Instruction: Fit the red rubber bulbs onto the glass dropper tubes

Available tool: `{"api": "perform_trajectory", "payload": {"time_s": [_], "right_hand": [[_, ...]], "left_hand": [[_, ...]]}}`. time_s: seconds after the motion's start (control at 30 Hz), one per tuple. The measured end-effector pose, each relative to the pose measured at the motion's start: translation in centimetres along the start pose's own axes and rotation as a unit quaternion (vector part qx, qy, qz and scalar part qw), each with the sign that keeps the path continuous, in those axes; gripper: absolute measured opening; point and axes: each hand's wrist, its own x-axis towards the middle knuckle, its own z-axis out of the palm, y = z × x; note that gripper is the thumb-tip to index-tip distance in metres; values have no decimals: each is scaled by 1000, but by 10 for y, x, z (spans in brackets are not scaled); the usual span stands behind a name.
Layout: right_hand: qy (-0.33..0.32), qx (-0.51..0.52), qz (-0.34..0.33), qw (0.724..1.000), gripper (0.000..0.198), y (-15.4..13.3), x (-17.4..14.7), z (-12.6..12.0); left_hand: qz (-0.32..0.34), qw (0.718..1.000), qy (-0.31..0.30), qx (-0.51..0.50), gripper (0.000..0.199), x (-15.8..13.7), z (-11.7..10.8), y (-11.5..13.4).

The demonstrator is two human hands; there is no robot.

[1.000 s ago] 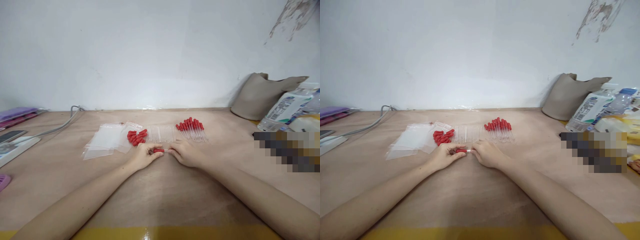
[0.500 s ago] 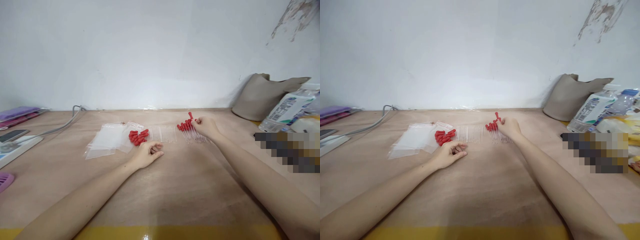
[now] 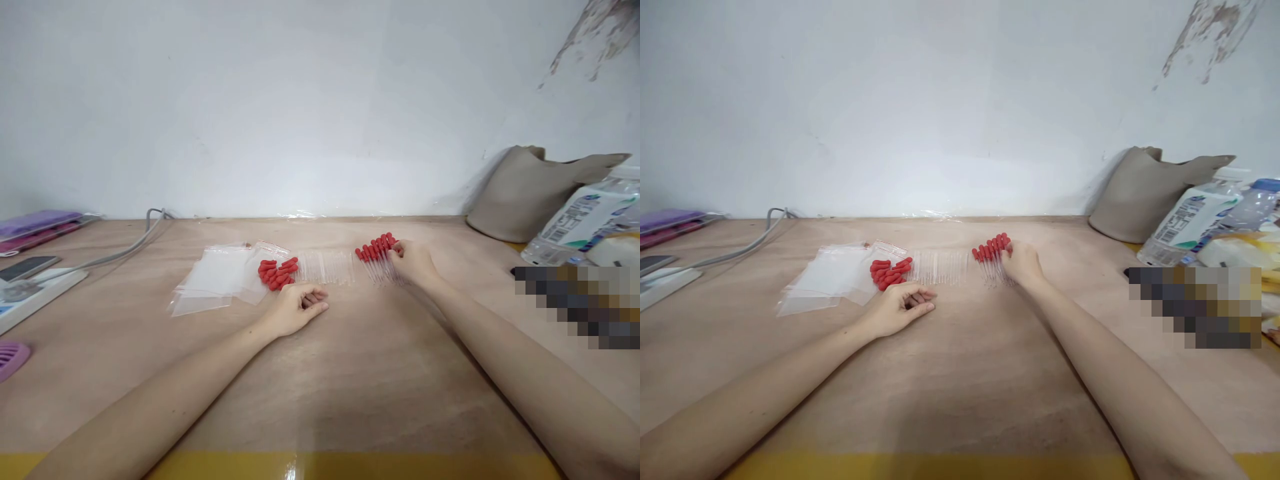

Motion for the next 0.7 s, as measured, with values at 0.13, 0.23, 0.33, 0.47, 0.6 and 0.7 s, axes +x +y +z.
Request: {"api": "perform_trajectory", "payload": {"time_s": [0.13,0.23,0.33,0.47,0.6,0.7], "right_hand": [[1,-10,-13,1000,22,-2,0,3],[-10,-35,-3,999,21,-2,-2,-1],[-27,-49,16,998,22,-2,-4,-7],[-6,-49,38,998,29,-6,-8,-8],[22,-38,-17,999,25,-17,-16,-3],[16,-27,-88,996,21,-31,-25,3]], "left_hand": [[2,1000,3,7,21,0,0,1],[0,1000,-2,17,20,-1,-1,2],[3,1000,-6,17,20,-1,-1,1],[5,1000,-8,17,20,0,-1,0],[3,1000,-8,22,19,0,-1,3],[9,1000,-5,19,20,0,-1,3]]}}
